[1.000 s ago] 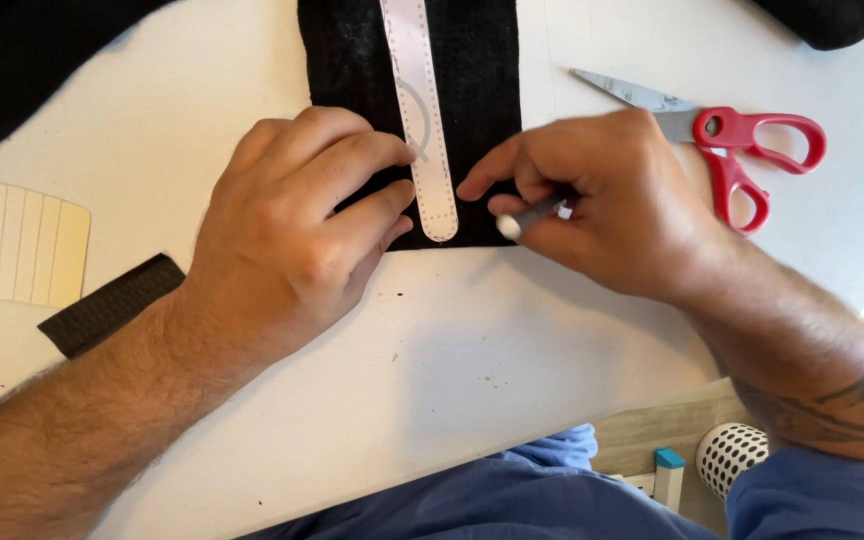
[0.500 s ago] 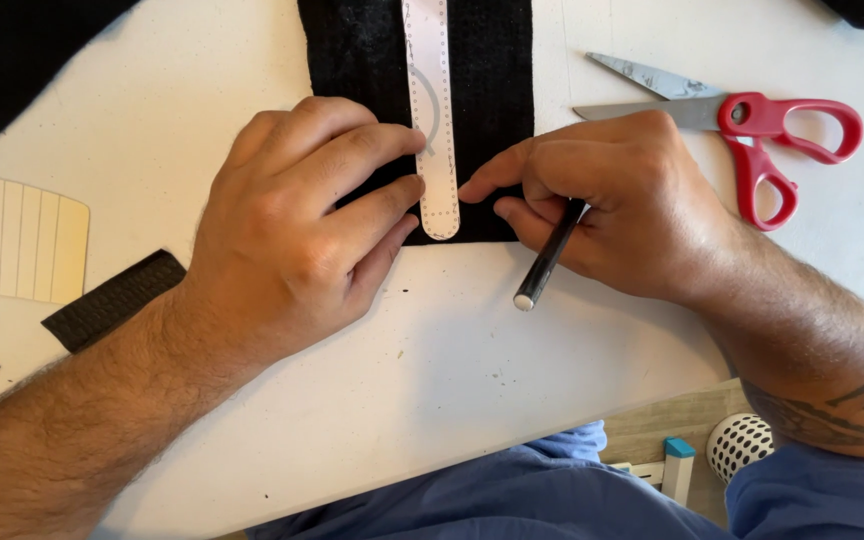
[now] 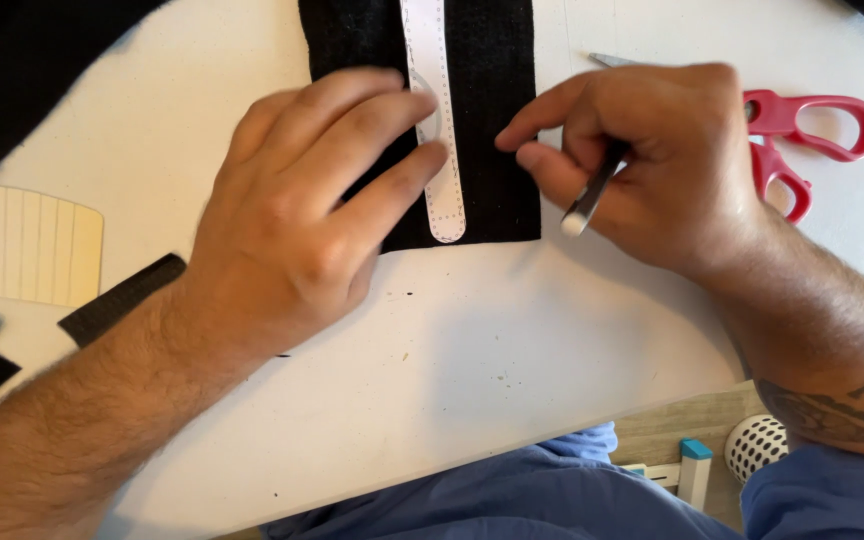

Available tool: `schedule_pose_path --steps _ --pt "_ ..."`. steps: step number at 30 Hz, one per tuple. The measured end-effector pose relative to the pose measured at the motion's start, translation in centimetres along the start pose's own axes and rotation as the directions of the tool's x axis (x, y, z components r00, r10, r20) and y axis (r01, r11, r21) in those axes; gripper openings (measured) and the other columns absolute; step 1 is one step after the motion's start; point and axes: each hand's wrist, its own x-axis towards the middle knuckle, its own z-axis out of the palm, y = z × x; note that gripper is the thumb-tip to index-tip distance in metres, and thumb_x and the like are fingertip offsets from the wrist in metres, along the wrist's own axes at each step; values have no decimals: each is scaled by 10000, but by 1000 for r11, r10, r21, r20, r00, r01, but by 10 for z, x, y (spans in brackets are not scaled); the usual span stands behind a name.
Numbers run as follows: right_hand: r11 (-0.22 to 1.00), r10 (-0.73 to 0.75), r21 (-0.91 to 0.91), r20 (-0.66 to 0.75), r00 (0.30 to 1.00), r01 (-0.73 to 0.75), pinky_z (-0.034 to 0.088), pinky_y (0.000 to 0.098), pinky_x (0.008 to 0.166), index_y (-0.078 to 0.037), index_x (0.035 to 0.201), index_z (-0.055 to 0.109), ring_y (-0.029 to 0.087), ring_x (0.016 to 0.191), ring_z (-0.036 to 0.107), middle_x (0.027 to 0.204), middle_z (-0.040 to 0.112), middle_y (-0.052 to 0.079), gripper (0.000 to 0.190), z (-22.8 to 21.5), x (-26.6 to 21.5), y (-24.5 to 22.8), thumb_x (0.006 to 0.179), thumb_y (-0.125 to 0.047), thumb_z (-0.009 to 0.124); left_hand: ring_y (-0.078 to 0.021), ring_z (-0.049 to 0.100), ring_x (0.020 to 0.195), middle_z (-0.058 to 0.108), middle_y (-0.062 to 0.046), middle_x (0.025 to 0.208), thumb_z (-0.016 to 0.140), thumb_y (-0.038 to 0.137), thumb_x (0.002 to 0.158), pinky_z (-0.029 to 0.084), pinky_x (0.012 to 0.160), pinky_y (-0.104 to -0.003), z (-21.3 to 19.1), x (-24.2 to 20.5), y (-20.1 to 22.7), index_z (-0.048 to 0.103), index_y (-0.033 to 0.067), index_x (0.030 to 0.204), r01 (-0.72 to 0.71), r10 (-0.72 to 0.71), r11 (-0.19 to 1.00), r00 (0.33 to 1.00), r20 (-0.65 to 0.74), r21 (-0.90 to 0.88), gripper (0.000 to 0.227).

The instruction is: Tracing a template onto leather and cutting it out with scissors

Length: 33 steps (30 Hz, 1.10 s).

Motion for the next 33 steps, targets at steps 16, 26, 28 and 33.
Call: schedule_pose_path --steps 16,26,28,33 --pt "1000 11 -13 -236 972 -15 444 302 675 9 775 411 231 894 738 933 746 194 550 -5 -8 27 1059 181 850 -146 619 930 604 87 933 732 231 934 516 660 -312 -4 61 -48 658 264 833 -417 170 806 843 510 421 130" --pt "999 -43 -22 -258 965 38 467 320 712 5 816 415 240 905 741 957 750 183 513 -7 -11 30 1079 155 829 -216 636 844 666 -45 923 736 -94 1069 487 772 -321 -37 38 -16 731 79 943 -379 355 821 924 139 426 213" --pt "999 -46 -14 -262 964 44 471 318 707 9 815 417 246 913 748 959 751 186 511 -7 -11 30 1077 170 824 -205 603 741 621 -47 830 755 -143 1033 441 662 -307 -37 26 -2 765 64 977 -342 335 808 937 103 480 215" --pt "999 -31 1 -251 967 32 472 314 709 1 815 415 222 893 725 954 749 174 509 -2 -9 29 1105 115 819 -81 637 685 713 37 829 805 229 1042 490 650 -248 -16 1 38 783 190 1244 -128 -107 615 964 243 778 208"
